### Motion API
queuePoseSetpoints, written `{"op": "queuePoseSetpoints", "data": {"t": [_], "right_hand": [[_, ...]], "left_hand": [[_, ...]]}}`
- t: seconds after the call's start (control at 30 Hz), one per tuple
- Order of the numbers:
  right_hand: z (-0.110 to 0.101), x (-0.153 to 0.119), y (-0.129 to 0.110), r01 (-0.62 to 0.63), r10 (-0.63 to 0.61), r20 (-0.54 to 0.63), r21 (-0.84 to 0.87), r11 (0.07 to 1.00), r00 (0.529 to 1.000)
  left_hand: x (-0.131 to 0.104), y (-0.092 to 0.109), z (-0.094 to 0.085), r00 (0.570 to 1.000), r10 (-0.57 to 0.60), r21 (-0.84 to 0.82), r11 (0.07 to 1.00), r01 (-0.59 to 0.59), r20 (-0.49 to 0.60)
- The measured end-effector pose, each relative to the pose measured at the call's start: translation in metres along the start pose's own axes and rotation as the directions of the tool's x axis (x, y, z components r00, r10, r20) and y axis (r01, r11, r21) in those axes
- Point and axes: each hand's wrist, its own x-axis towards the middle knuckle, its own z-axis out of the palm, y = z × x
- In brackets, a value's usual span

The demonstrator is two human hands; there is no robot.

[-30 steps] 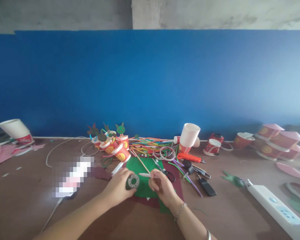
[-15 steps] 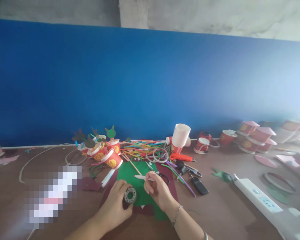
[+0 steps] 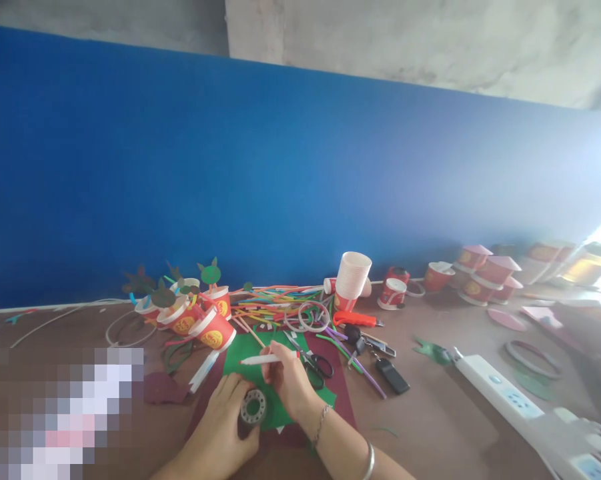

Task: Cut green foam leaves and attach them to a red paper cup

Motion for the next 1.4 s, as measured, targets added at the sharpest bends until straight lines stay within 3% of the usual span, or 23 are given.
{"op": "queuePoseSetpoints", "data": {"t": [0.2,0.43,0.63,1.13,1.4], "right_hand": [[-0.004,-0.005,-0.002,0.041,-0.035,0.088,-0.066,0.997,0.996],[-0.005,-0.003,-0.001,0.025,-0.023,0.056,-0.047,0.999,0.998],[-0.004,-0.003,-0.002,0.002,0.001,0.071,-0.039,0.999,0.998],[-0.006,-0.001,-0.002,0.007,-0.001,0.108,-0.051,0.999,0.994],[-0.003,-0.007,-0.008,0.004,-0.002,0.120,-0.016,1.000,0.993]], "left_hand": [[-0.001,0.002,-0.001,1.000,0.024,0.013,1.000,-0.023,-0.012],[-0.002,-0.004,0.005,0.994,0.061,-0.017,0.998,-0.063,-0.089],[-0.001,-0.006,0.007,0.989,0.022,-0.087,0.996,-0.035,-0.144],[0.000,-0.011,0.009,0.985,0.077,-0.066,0.994,-0.088,-0.154],[-0.002,-0.002,0.001,0.987,-0.005,-0.098,0.995,-0.010,-0.158]]}}
